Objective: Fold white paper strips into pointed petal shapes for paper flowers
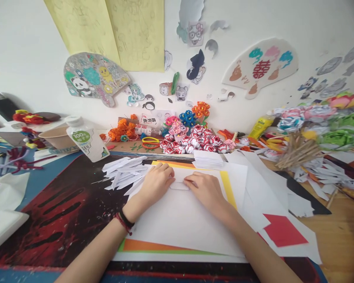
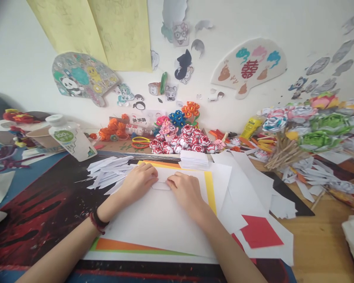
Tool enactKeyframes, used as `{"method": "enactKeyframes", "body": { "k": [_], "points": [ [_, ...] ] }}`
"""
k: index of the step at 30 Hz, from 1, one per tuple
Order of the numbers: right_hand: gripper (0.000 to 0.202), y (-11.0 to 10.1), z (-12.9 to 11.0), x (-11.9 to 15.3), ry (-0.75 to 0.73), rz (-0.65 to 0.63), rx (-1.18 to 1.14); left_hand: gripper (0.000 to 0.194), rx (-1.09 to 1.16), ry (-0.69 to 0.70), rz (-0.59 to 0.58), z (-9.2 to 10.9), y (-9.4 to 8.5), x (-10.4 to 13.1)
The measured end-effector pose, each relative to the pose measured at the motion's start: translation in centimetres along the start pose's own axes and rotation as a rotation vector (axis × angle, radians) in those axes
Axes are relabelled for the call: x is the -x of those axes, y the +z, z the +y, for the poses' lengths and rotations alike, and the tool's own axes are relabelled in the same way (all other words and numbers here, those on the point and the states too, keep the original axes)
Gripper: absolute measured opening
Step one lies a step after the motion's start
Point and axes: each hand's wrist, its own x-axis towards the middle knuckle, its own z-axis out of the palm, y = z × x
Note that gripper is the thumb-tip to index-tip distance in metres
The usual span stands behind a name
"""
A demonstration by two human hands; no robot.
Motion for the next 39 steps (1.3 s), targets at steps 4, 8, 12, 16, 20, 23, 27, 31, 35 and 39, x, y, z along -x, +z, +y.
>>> {"method": "enactKeyframes", "body": {
  "k": [4, 8, 12, 16, 20, 23, 27, 31, 35, 39],
  "points": [
    [0.012, 0.1, 0.0, -0.3, 0.039, 0.025, -0.103, 0.004, 0.084, -0.009, -0.004, -0.1, 0.4, -0.3],
    [0.009, 0.0, 0.3, -0.8, 0.06, -0.002, -0.241, 0.004, 0.215, -0.057, -0.038, 0.1, -0.2, -0.2],
    [0.008, 0.0, 0.2, -1.0, 0.046, 0.015, -0.346, 0.009, 0.4, -0.088, -0.112, 0.7, -1.1, 0.0],
    [0.008, -0.2, -0.1, -1.0, 0.006, -0.025, -0.469, 0.016, 0.466, -0.066, -0.107, 1.2, -1.4, 0.1],
    [0.011, -0.5, -0.3, -0.9, -0.019, -0.076, -0.544, 0.02, 0.513, 0.001, -0.099, 1.5, -1.7, 0.3],
    [0.011, -0.7, -0.3, -0.9, -0.02, -0.067, -0.552, 0.022, 0.52, 0.007, -0.118, 1.5, -2.1, 0.2],
    [0.011, -0.6, -0.1, -0.9, -0.006, -0.046, -0.571, 0.02, 0.586, -0.049, -0.158, 1.1, -2.5, 0.1],
    [0.011, -0.5, 0.0, -0.9, 0.015, -0.043, -0.599, 0.019, 0.614, -0.102, -0.136, 0.8, -2.5, -0.1],
    [0.01, -0.7, 0.1, -1.0, 0.076, -0.023, -0.618, 0.017, 0.625, -0.093, -0.133, 0.6, -2.5, -0.1],
    [0.008, -0.6, 0.5, -1.0, 0.097, -0.059, -0.655, 0.013, 0.608, -0.109, -0.124, 0.2, -2.5, 0.0]
  ]
}}
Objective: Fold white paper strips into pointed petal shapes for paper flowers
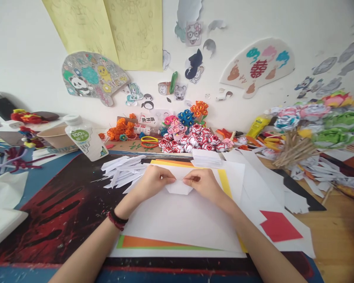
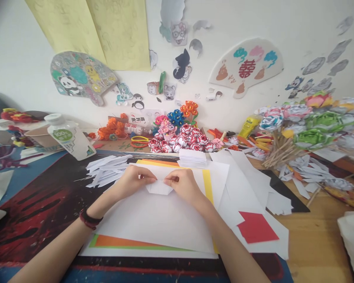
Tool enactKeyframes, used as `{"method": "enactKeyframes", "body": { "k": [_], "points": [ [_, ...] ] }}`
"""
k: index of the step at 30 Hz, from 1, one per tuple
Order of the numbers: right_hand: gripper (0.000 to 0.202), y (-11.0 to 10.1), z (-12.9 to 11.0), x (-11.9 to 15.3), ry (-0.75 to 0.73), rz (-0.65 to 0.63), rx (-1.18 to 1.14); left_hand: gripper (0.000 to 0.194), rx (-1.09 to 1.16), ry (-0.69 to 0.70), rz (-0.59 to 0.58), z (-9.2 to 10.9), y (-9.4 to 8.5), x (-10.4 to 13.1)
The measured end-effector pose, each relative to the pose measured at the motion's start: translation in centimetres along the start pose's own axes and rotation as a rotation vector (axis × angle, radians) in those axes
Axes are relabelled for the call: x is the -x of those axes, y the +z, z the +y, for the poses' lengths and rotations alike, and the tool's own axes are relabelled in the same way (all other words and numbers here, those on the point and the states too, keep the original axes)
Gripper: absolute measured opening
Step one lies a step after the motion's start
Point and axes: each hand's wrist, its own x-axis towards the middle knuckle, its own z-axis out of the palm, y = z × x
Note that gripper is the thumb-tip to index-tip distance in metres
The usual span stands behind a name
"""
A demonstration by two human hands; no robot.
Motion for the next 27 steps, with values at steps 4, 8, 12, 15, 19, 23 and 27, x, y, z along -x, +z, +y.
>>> {"method": "enactKeyframes", "body": {
  "k": [4, 8, 12, 15, 19, 23, 27],
  "points": [
    [0.01, -0.1, 0.7, -0.1, 0.056, -0.089, -0.057, 0.013, -0.053, -0.012, 0.02, -0.2, 0.0, 0.0],
    [0.013, -0.5, 1.0, -0.1, 0.139, -0.11, -0.131, 0.016, -0.057, 0.022, 0.069, -0.3, -0.2, 0.0],
    [0.023, -0.7, 0.8, -0.3, 0.188, 0.029, -0.216, 0.025, -0.132, -0.03, 0.372, 0.1, -0.4, 0.3],
    [0.035, -0.7, 0.6, -0.4, 0.249, 0.129, -0.353, 0.028, -0.226, -0.076, 0.431, 0.7, 0.1, 0.6],
    [0.043, -0.4, 0.2, -0.5, 0.269, 0.171, -0.51, 0.032, -0.144, -0.083, 0.22, 1.3, 2.0, 0.8],
    [0.035, 0.2, -0.2, -0.4, 0.267, 0.14, -0.521, 0.024, -0.05, -0.108, 0.198, 1.1, 3.2, 0.5],
    [0.033, 0.2, -0.5, -0.2, 0.252, -0.022, -0.531, 0.017, 0.069, -0.12, 0.254, 0.5, 2.8, 0.2]
  ]
}}
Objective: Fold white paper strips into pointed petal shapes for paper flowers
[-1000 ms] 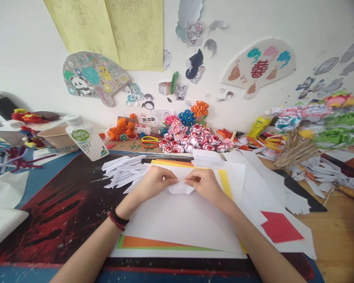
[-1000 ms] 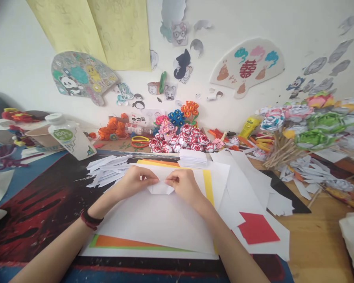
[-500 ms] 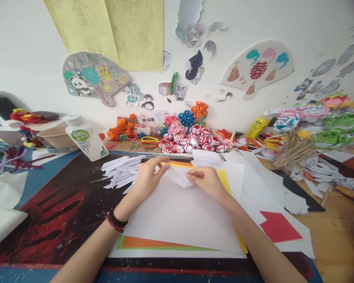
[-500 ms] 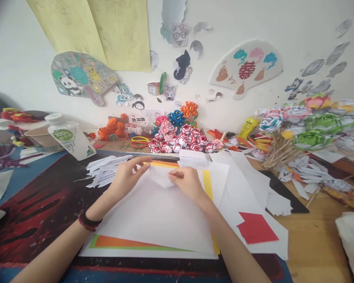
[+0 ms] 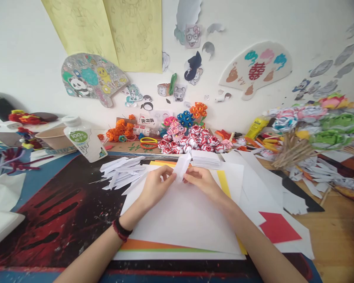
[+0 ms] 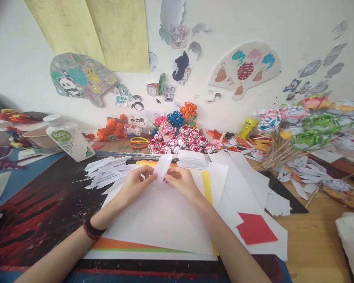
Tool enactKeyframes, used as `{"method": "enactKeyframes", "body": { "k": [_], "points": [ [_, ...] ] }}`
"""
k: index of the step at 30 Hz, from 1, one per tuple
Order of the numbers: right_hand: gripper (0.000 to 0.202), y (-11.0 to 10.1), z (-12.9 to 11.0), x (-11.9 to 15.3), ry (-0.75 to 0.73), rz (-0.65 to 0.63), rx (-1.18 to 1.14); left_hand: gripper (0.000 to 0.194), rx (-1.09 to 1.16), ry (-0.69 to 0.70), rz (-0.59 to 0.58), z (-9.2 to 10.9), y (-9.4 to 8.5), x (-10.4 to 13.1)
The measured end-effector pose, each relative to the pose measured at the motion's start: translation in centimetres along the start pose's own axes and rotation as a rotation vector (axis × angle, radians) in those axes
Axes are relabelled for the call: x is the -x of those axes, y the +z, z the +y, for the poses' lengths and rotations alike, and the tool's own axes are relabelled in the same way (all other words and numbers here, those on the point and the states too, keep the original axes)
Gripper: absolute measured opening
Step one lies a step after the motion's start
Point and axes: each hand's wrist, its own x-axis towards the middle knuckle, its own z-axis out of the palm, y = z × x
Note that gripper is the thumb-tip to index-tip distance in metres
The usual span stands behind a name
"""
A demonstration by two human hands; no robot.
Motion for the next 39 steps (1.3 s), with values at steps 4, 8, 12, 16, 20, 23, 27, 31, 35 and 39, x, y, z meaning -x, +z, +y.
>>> {"method": "enactKeyframes", "body": {
  "k": [4, 8, 12, 16, 20, 23, 27, 31, 35, 39],
  "points": [
    [0.045, -0.8, -0.5, 0.3, 0.076, -0.124, 0.009, 0.018, 0.014, 0.003, -0.064, -0.4, -1.2, -0.5],
    [0.041, -1.9, -0.4, 0.0, 0.025, 0.017, 0.132, 0.017, -0.105, 0.016, -0.203, -0.9, -2.2, -0.7],
    [0.022, -2.4, 0.8, -0.5, 0.0, 0.006, 0.356, 0.018, -0.243, -0.01, -0.263, -1.3, -2.4, -0.6],
    [0.009, -2.2, 1.2, -0.5, -0.044, 0.04, 0.551, 0.014, -0.294, 0.032, -0.24, -1.3, -2.0, -0.5],
    [0.006, -2.0, 0.9, -0.3, -0.095, 0.024, 0.631, 0.008, -0.292, 0.08, -0.182, -1.7, -1.5, -0.5],
    [0.007, -2.0, 0.9, -0.3, -0.139, 0.011, 0.659, 0.007, -0.256, 0.113, -0.16, -2.1, -1.2, -0.6],
    [0.006, -2.0, 1.1, -0.4, -0.19, -0.007, 0.684, 0.006, -0.217, 0.146, -0.145, -2.4, -1.1, -0.5],
    [0.019, -1.8, 1.0, 0.0, -0.291, -0.04, 0.699, 0.009, -0.248, 0.237, -0.143, -2.2, -1.3, -0.3],
    [0.019, -1.6, 0.6, 0.3, -0.352, -0.055, 0.755, 0.014, -0.324, 0.324, -0.182, -1.9, -1.8, -0.3],
    [0.016, -1.5, 0.3, 0.5, -0.385, -0.052, 0.842, 0.018, -0.387, 0.379, -0.219, -2.0, -2.2, -0.2]
  ]
}}
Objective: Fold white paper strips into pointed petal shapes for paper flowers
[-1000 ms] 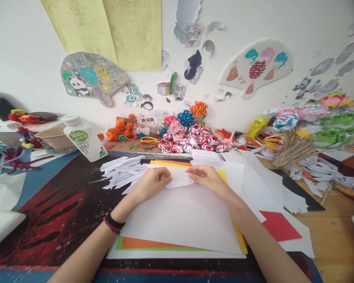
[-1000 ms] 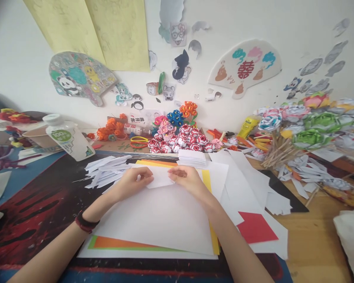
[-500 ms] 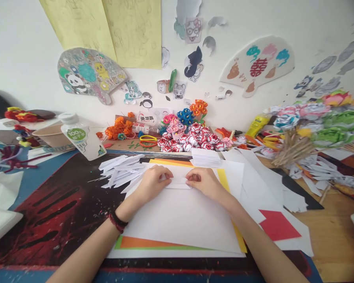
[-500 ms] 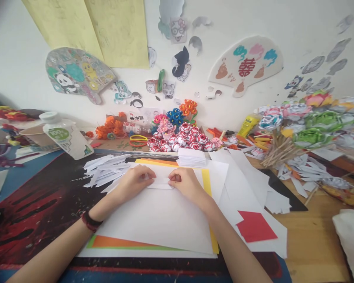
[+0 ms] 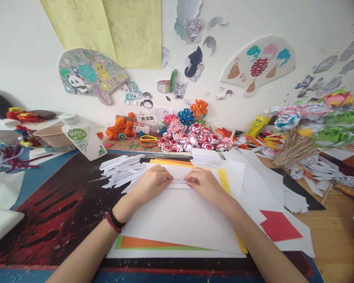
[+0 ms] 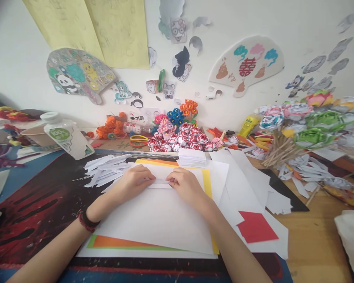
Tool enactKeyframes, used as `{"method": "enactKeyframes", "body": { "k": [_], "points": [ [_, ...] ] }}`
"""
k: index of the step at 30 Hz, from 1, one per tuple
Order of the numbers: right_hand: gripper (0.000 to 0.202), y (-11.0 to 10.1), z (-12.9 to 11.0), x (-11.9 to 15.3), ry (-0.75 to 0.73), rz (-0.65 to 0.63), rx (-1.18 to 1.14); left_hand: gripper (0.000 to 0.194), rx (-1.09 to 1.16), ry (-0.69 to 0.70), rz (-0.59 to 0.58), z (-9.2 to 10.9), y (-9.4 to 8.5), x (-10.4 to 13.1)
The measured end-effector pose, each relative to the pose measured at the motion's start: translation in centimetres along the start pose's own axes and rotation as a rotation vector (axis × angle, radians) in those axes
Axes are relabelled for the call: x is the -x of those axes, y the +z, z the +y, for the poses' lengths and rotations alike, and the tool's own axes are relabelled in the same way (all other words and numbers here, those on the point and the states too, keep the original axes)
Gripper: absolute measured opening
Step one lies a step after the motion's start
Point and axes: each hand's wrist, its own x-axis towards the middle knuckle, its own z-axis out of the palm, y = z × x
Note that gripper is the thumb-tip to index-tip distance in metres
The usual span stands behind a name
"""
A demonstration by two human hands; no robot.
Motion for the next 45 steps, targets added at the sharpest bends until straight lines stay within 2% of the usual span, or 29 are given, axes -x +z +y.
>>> {"method": "enactKeyframes", "body": {
  "k": [7, 15, 25, 30, 35, 45],
  "points": [
    [0.011, -0.3, -0.4, 0.2, -0.037, -0.007, 0.121, 0.02, -0.131, 0.081, 0.016, 0.2, 0.7, 0.1],
    [0.022, -0.1, -0.7, 0.4, -0.27, -0.006, 0.417, 0.024, -0.375, 0.177, -0.058, 1.7, 0.7, 0.6],
    [0.012, 0.8, -1.2, 0.5, -0.274, 0.012, 0.552, 0.02, -0.515, 0.234, -0.108, 1.9, 0.6, 0.6],
    [0.016, 1.1, -1.2, 0.6, -0.32, 0.035, 0.647, 0.017, -0.556, 0.265, -0.125, 2.3, 0.7, 0.8],
    [0.02, 1.3, -1.2, 0.8, -0.338, 0.029, 0.709, 0.024, -0.556, 0.278, -0.112, 2.3, 0.9, 0.9],
    [0.025, 1.4, -1.2, 0.9, -0.331, 0.018, 0.735, 0.02, -0.58, 0.281, -0.119, 2.2, 1.1, 0.9]
  ]
}}
